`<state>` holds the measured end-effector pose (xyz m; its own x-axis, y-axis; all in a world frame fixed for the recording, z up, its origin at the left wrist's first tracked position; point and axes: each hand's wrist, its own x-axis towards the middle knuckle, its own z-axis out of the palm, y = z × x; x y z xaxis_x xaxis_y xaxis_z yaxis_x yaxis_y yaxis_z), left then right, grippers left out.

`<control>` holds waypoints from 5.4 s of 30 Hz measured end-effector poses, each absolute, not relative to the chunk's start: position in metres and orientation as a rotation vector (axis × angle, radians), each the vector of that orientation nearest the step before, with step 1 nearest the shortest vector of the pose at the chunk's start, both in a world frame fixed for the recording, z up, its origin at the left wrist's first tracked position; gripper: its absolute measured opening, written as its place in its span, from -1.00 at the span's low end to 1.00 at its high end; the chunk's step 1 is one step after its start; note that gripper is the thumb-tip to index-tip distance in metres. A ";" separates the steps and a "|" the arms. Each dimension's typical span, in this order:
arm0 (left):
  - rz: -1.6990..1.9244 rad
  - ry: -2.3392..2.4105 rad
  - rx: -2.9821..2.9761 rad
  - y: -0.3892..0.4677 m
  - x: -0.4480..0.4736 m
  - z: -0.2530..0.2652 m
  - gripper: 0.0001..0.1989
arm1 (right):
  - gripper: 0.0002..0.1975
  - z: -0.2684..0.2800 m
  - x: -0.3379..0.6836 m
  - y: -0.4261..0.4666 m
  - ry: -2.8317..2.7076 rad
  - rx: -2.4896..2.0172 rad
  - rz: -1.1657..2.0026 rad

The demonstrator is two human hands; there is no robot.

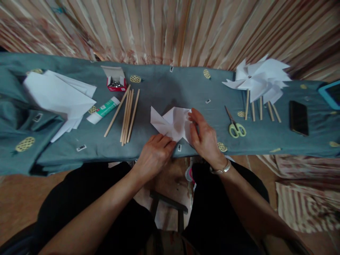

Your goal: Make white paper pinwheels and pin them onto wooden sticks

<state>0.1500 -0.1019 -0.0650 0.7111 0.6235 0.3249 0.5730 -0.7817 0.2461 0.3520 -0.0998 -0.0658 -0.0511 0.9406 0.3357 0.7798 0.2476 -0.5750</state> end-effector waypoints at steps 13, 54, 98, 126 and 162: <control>0.606 0.992 2.782 -0.097 0.146 -0.061 -0.83 | -0.43 -0.076 0.379 -0.052 -1.881 -1.668 0.322; 0.616 0.945 2.759 -0.103 0.140 -0.060 -0.80 | -0.33 -0.066 0.374 -0.104 -1.645 -1.754 0.618; 0.495 0.935 2.884 -0.115 0.149 -0.058 -0.88 | -0.63 -0.055 0.354 -0.133 -2.263 -1.438 0.425; 0.446 0.926 2.859 -0.117 0.148 -0.056 -0.87 | -0.66 -0.066 0.332 -0.126 -2.216 -1.562 0.441; 0.503 1.036 2.851 -0.114 0.148 -0.056 -0.84 | -0.66 -0.049 0.405 -0.130 -2.060 -1.510 0.642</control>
